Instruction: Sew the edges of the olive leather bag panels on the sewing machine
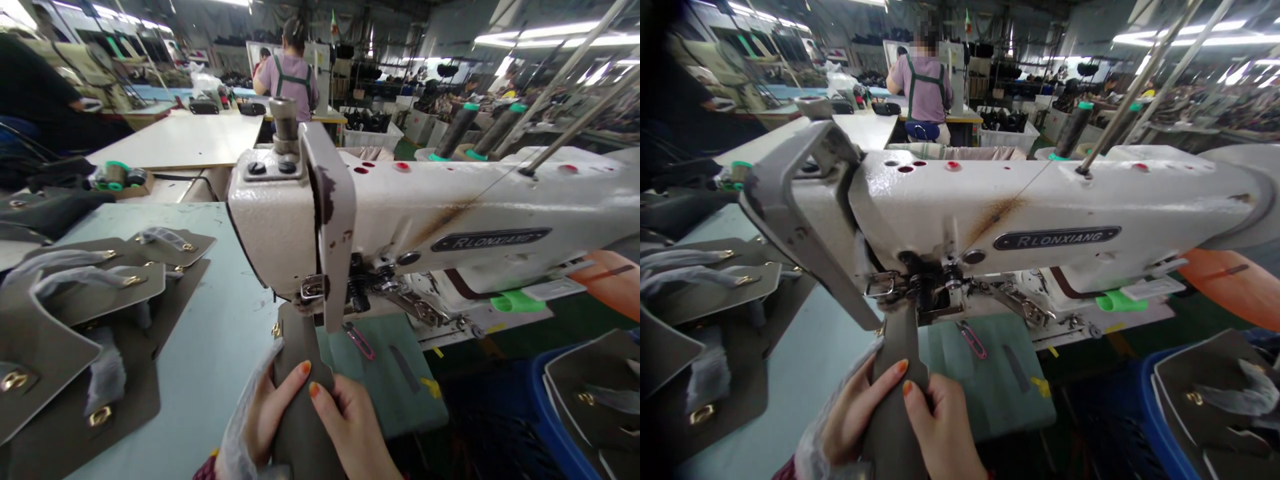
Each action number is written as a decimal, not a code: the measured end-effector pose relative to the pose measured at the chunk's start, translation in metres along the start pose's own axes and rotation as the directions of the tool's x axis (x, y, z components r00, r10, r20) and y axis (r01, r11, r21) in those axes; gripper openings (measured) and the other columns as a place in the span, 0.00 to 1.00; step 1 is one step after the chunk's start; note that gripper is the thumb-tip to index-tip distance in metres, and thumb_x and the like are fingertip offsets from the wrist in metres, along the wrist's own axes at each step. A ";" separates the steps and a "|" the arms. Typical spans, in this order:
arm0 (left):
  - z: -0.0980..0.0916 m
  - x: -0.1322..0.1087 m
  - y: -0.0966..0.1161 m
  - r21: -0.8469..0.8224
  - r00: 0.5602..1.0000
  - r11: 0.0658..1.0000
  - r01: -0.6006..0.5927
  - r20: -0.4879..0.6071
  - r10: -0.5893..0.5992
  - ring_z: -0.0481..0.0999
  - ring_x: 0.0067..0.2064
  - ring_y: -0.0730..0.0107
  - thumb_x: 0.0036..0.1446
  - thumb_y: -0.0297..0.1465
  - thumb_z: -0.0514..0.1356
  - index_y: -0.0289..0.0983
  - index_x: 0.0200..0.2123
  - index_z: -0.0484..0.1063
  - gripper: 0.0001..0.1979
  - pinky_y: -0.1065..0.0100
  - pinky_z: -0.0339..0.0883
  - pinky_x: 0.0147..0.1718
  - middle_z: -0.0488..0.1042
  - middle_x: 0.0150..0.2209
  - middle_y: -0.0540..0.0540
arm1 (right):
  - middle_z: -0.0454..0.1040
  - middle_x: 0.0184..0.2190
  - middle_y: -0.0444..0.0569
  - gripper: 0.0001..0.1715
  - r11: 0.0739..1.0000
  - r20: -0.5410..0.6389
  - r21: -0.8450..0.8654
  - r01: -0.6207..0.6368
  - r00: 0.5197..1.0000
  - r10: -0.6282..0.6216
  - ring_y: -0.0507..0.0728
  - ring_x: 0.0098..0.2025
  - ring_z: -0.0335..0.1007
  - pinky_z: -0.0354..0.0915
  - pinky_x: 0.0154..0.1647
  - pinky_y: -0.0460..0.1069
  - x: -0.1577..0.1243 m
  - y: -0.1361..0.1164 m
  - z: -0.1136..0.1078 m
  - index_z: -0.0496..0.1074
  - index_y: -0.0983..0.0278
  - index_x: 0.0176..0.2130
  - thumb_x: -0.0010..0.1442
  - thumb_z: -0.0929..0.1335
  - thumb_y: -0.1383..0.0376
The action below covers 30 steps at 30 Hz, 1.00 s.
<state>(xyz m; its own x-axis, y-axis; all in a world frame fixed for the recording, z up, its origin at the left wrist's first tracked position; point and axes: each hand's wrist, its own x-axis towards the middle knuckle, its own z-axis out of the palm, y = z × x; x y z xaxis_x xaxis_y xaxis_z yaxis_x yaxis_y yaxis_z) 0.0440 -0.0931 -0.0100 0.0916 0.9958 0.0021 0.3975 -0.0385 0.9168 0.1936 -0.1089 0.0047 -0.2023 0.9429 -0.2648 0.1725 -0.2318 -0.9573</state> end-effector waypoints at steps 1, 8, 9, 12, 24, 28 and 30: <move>0.000 0.001 -0.001 -0.027 0.999 0.999 0.035 -0.028 -0.036 0.73 0.53 0.49 0.63 0.39 0.51 0.41 0.55 0.70 0.20 0.54 0.74 0.48 0.77 0.46 0.42 | 0.63 0.23 0.44 0.24 1.000 -0.003 -0.001 -0.004 1.000 0.004 0.50 0.26 0.54 0.51 0.25 0.43 0.001 -0.001 0.000 0.66 0.68 0.26 0.63 0.61 0.52; -0.005 0.014 -0.010 -0.085 0.990 0.993 0.085 -0.107 -0.094 0.73 0.53 0.50 0.59 0.39 0.56 0.43 0.51 0.73 0.18 0.54 0.71 0.51 0.77 0.45 0.44 | 0.65 0.23 0.45 0.23 0.998 -0.041 -0.055 -0.017 0.999 0.015 0.50 0.27 0.57 0.52 0.26 0.44 0.016 -0.005 0.001 0.68 0.69 0.26 0.62 0.62 0.54; -0.006 0.017 -0.011 -0.081 0.990 0.993 0.085 -0.104 -0.094 0.73 0.53 0.50 0.59 0.39 0.56 0.43 0.52 0.72 0.18 0.54 0.71 0.52 0.77 0.45 0.44 | 0.64 0.23 0.45 0.23 0.998 -0.042 -0.064 -0.012 0.999 0.010 0.50 0.27 0.56 0.52 0.26 0.44 0.018 -0.006 0.001 0.67 0.69 0.26 0.62 0.62 0.54; -0.009 0.025 -0.010 -0.098 0.991 0.991 0.086 -0.092 -0.095 0.73 0.53 0.50 0.60 0.39 0.55 0.42 0.52 0.73 0.19 0.53 0.70 0.52 0.77 0.45 0.44 | 0.64 0.23 0.44 0.23 0.999 -0.022 -0.046 -0.007 1.000 0.006 0.49 0.27 0.55 0.51 0.25 0.43 0.026 -0.006 0.001 0.67 0.68 0.26 0.63 0.61 0.54; -0.025 0.062 0.007 -0.090 0.999 0.995 0.035 -0.027 -0.038 0.72 0.54 0.57 0.60 0.42 0.54 0.42 0.49 0.74 0.19 0.60 0.65 0.56 0.75 0.50 0.45 | 0.57 0.20 0.42 0.23 0.994 -0.104 -0.091 0.054 0.993 -0.064 0.49 0.25 0.53 0.50 0.23 0.43 0.051 -0.018 0.001 0.62 0.66 0.21 0.60 0.62 0.54; -0.033 0.072 0.014 0.082 0.997 0.994 -0.071 -0.011 0.072 0.68 0.57 0.55 0.62 0.42 0.50 0.43 0.45 0.78 0.19 0.60 0.65 0.55 0.76 0.47 0.45 | 0.58 0.19 0.42 0.24 0.994 -0.121 -0.083 0.078 0.989 -0.088 0.49 0.24 0.52 0.51 0.23 0.43 0.062 -0.016 0.003 0.63 0.66 0.21 0.60 0.62 0.53; -0.037 0.077 0.016 0.105 0.989 0.984 -0.145 -0.020 0.148 0.66 0.58 0.55 0.62 0.41 0.49 0.44 0.44 0.78 0.19 0.60 0.65 0.56 0.76 0.48 0.46 | 0.61 0.20 0.43 0.24 0.995 -0.150 -0.072 0.075 0.985 -0.086 0.50 0.25 0.55 0.53 0.24 0.44 0.065 -0.014 0.005 0.65 0.66 0.21 0.59 0.63 0.52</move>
<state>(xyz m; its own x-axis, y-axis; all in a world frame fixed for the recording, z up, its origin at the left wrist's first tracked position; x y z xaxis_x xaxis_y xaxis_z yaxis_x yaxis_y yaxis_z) 0.0236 -0.0141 0.0201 0.1307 0.9807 0.1455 0.4740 -0.1907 0.8596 0.1729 -0.0461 -0.0001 -0.0690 0.9845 -0.1615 0.2260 -0.1422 -0.9637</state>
